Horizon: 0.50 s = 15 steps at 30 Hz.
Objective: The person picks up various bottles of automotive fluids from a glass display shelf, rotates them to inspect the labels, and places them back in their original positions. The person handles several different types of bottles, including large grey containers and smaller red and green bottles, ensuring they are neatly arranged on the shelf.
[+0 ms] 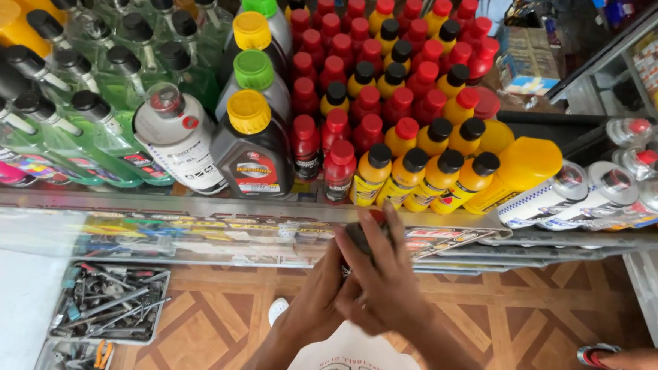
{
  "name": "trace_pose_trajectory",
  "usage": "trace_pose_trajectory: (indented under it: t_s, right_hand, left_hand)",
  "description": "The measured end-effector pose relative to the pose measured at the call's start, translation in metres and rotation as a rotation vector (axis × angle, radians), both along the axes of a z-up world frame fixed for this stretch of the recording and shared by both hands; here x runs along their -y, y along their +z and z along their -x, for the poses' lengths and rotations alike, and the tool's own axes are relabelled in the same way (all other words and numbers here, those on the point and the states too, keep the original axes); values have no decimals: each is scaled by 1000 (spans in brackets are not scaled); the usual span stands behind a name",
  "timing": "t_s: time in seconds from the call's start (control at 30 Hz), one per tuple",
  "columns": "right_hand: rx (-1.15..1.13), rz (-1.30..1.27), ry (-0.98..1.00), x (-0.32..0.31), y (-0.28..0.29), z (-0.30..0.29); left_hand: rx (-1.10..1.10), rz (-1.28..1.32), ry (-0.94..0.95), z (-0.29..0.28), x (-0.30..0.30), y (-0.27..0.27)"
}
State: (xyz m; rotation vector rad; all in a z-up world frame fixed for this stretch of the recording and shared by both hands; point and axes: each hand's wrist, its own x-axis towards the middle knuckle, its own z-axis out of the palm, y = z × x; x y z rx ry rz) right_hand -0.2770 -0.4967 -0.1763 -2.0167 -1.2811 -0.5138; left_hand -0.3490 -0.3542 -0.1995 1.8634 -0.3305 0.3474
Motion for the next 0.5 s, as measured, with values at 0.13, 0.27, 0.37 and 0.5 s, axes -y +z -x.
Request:
trace_pose_trajectory:
  t_s: [0.13, 0.27, 0.37, 0.5]
  right_hand:
    - [-92, -194, 127, -3, 45, -32]
    - [-765, -590, 379, 2, 42, -53]
    - [-777, -444, 292, 8, 59, -53]
    - [-431, -95, 206, 8, 95, -56]
  left_hand:
    - [-363, 132, -101, -9, -1, 37]
    - [-365, 624, -335, -19, -9, 31]
    - [-243, 399, -241, -22, -18, 51]
    - [-122, 35, -16, -19, -25, 68]
